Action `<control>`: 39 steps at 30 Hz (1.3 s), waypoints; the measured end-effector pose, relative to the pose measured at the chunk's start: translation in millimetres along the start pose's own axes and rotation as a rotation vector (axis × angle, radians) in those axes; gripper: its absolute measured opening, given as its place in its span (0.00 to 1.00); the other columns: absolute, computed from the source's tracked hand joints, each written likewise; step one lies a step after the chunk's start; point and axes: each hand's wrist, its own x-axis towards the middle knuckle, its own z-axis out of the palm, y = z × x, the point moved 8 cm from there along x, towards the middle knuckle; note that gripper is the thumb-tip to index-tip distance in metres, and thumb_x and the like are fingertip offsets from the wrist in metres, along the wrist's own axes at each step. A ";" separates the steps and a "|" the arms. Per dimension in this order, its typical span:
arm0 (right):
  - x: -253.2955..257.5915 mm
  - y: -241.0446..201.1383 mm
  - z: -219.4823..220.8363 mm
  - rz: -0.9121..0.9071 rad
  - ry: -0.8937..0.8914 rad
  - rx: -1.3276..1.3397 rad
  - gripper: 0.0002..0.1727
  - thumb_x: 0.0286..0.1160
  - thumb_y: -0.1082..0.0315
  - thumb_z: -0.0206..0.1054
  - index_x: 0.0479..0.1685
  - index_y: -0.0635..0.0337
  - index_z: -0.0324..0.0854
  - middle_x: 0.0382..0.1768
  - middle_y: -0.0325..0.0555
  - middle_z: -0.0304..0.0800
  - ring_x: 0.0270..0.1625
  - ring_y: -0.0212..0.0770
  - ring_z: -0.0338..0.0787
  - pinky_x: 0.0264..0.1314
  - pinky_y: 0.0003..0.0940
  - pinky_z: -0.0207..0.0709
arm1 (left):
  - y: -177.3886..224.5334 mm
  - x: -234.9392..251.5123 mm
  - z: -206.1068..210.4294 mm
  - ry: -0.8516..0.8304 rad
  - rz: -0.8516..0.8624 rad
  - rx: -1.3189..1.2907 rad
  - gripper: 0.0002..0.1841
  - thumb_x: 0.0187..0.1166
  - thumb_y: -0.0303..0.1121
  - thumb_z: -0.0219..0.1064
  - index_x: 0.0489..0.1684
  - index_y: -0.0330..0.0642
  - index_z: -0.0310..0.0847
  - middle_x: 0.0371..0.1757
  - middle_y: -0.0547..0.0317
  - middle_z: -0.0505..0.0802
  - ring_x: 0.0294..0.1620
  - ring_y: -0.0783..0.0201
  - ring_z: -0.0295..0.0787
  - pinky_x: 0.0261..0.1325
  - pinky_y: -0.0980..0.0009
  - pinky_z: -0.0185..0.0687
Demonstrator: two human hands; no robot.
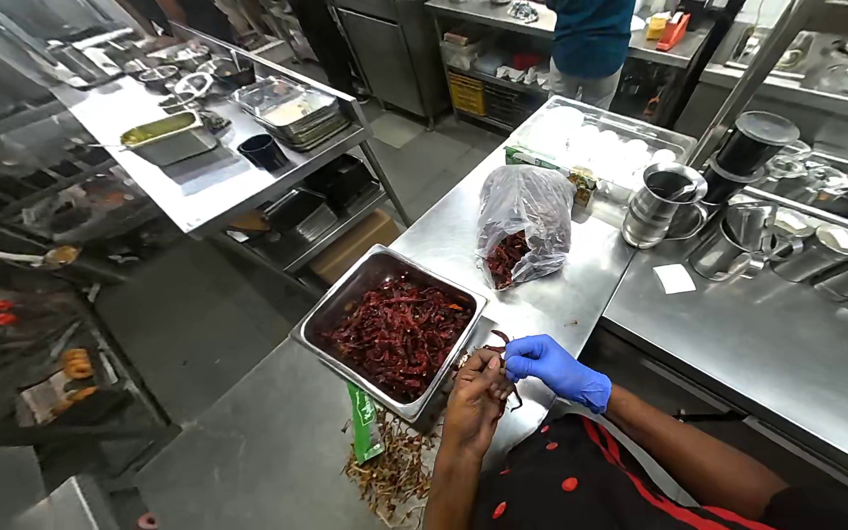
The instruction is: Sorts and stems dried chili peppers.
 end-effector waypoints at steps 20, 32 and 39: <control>-3.7 -56.5 16.6 -0.648 0.091 -0.902 0.21 0.88 0.55 0.58 0.27 0.55 0.85 0.26 0.39 0.82 0.37 0.40 0.83 0.50 0.43 0.74 | 10.0 -10.4 7.0 -0.028 0.008 0.223 0.09 0.81 0.33 0.61 0.30 0.46 0.84 0.11 0.70 0.67 0.10 0.77 0.61 0.18 0.79 0.61; 5.6 -20.3 26.5 0.009 -0.038 0.501 0.26 0.93 0.48 0.42 0.23 0.47 0.69 0.19 0.33 0.67 0.24 0.30 0.70 0.29 0.26 0.65 | 62.9 -24.4 14.4 0.219 0.536 0.922 0.10 0.88 0.38 0.61 0.42 0.46 0.87 0.25 0.63 0.82 0.19 0.68 0.72 0.21 0.74 0.70; -1.4 51.6 -27.2 0.256 -0.104 -1.124 0.17 0.85 0.54 0.60 0.33 0.52 0.88 0.26 0.42 0.88 0.34 0.44 0.89 0.41 0.50 0.78 | 115.1 -16.7 -54.3 0.469 0.247 1.718 0.20 0.89 0.42 0.60 0.70 0.40 0.83 0.58 0.40 0.89 0.59 0.39 0.86 0.63 0.35 0.79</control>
